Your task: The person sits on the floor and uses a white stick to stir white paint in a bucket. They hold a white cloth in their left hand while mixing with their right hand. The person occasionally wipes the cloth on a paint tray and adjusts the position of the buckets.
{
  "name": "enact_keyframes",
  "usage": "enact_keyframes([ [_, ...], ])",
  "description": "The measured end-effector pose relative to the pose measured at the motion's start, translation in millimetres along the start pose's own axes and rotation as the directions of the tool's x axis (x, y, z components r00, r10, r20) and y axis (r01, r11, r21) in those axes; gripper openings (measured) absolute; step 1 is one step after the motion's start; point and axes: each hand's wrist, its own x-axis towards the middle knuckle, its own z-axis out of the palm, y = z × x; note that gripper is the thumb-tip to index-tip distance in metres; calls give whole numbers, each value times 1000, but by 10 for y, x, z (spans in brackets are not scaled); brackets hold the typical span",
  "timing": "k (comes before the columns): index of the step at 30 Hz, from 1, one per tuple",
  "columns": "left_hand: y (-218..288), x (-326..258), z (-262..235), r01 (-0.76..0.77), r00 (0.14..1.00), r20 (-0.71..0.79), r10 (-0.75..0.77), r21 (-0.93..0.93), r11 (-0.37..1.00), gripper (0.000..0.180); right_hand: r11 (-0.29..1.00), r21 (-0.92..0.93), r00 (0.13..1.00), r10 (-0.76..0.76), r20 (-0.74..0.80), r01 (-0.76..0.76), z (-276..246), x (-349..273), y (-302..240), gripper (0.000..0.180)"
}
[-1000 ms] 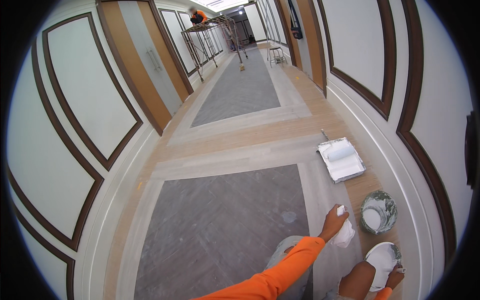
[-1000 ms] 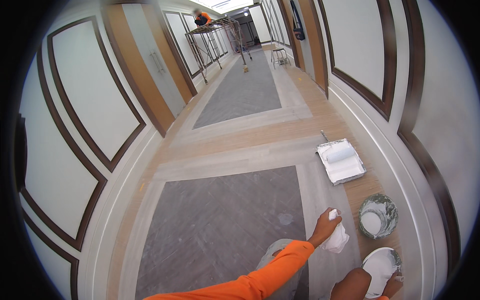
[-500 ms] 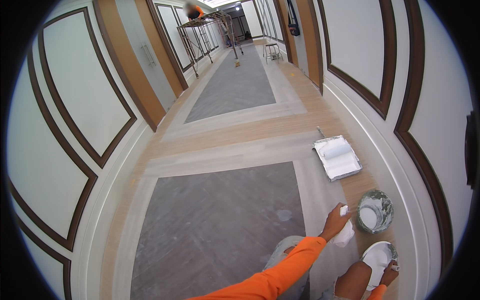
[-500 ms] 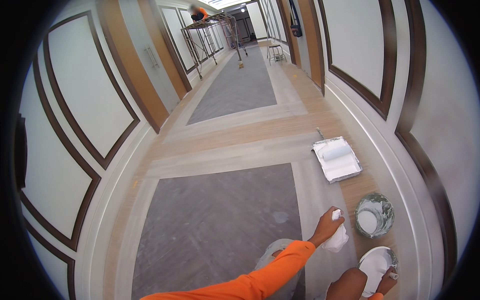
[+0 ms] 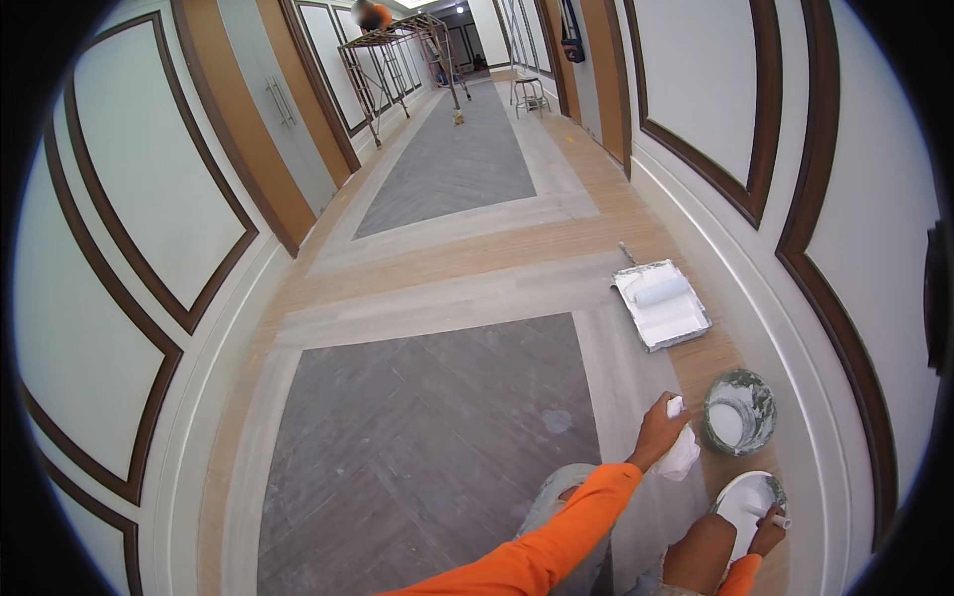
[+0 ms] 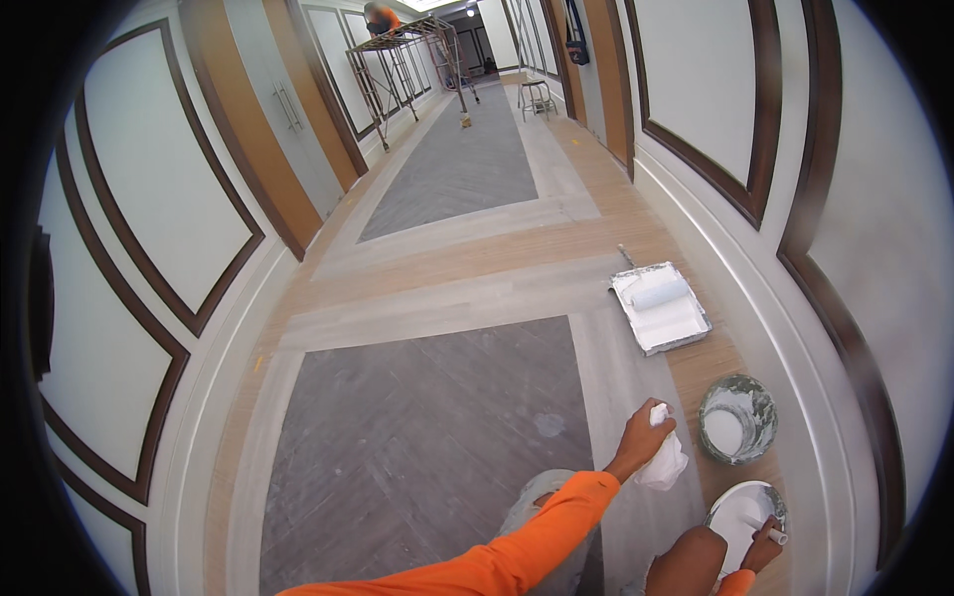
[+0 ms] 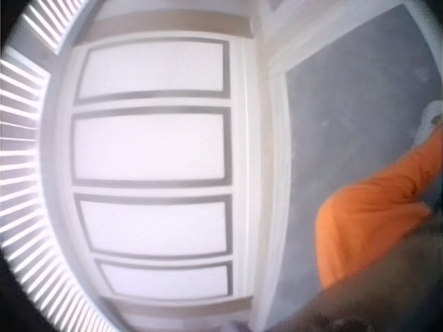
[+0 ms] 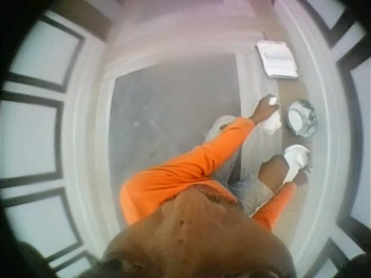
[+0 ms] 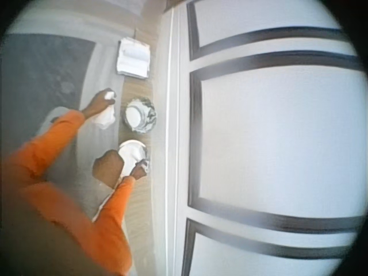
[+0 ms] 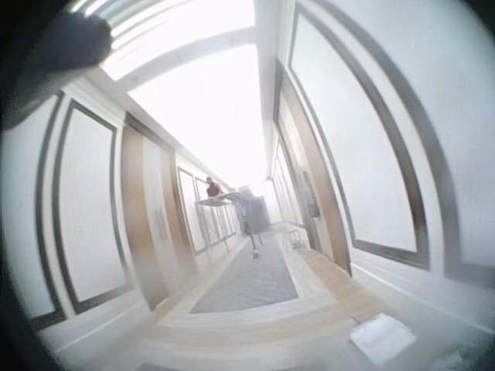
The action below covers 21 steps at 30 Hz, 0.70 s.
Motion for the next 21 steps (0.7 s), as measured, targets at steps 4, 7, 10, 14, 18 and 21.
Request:
enact_keyframes([
  [4,14,-5,-37,-44,999,-17,44,10,999,29,935,-353,997,-68,-48,47,-278,13,249,37],
  [7,-22,40,-146,-49,998,-35,49,-7,999,30,913,-406,998,18,-58,-40,-243,-224,165,35],
  [10,-108,56,-218,-17,999,-47,17,-5,1000,31,977,-22,974,212,83,-210,-7,-542,-288,37],
  [14,-63,66,6,-68,997,-38,68,-10,998,27,986,150,996,64,55,-72,65,-184,-267,34],
  [18,-43,17,-33,-81,996,-36,81,-13,997,27,998,-62,1000,-2,21,4,-55,-103,-143,34],
  [21,77,32,16,-70,998,-9,70,-40,997,31,919,-368,986,-165,-37,141,-319,74,303,38],
])
